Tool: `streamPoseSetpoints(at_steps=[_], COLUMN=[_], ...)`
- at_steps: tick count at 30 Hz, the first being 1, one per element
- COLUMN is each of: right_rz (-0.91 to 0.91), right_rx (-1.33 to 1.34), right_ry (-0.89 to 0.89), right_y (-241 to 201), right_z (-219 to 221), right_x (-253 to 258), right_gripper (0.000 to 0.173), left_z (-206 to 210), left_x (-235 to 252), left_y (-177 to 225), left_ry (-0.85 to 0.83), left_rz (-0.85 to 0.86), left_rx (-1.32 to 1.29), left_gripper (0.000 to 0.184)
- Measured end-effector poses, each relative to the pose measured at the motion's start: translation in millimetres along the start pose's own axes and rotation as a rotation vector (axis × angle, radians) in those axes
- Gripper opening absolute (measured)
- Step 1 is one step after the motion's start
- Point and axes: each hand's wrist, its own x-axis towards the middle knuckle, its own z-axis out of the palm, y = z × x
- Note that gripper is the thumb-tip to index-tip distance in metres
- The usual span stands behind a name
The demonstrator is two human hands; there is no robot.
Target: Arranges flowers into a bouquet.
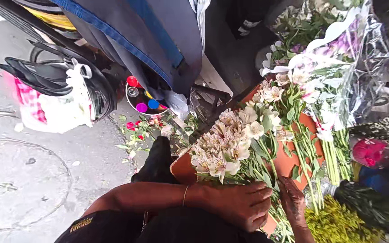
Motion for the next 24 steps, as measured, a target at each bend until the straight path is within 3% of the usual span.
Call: streamPoseSetpoints(at_steps=[4, 8, 10, 13, 18, 20, 24], right_rz=[0.122, 0.133, 0.064, -0.056, -0.055, -0.015, 0.042], right_rx=[0.115, 0.191, 0.192, 0.213, 0.269, 0.295, 0.378], right_ry=[0.133, 0.270, 0.320, 0.374, 0.409, 0.398, 0.329], right_y=[-8, -19, -23, -38, -43, -36, -24], right_z=[-6, -25, -35, -48, -64, -65, -60], right_x=[-2, 5, 11, 28, 41, 41, 41], right_gripper=[0.038, 0.032, 0.028, 0.026, 0.026, 0.026, 0.024], left_z=[-56, -119, -129, -109, -79, -83, -96], left_x=[7, 11, 15, 34, 73, 74, 59], left_y=[-2, -53, -106, -173, -207, -209, -188], left_ry=[0.129, 0.332, 0.221, -0.062, -0.536, -0.576, -0.492], left_rz=[-0.041, -0.378, -0.505, -0.491, -0.585, -0.559, -0.522], left_rx=[-0.113, 0.011, -0.055, -0.142, -0.304, -0.319, -0.351], left_gripper=[0.027, 0.029, 0.037, 0.041, 0.055, 0.047, 0.025])
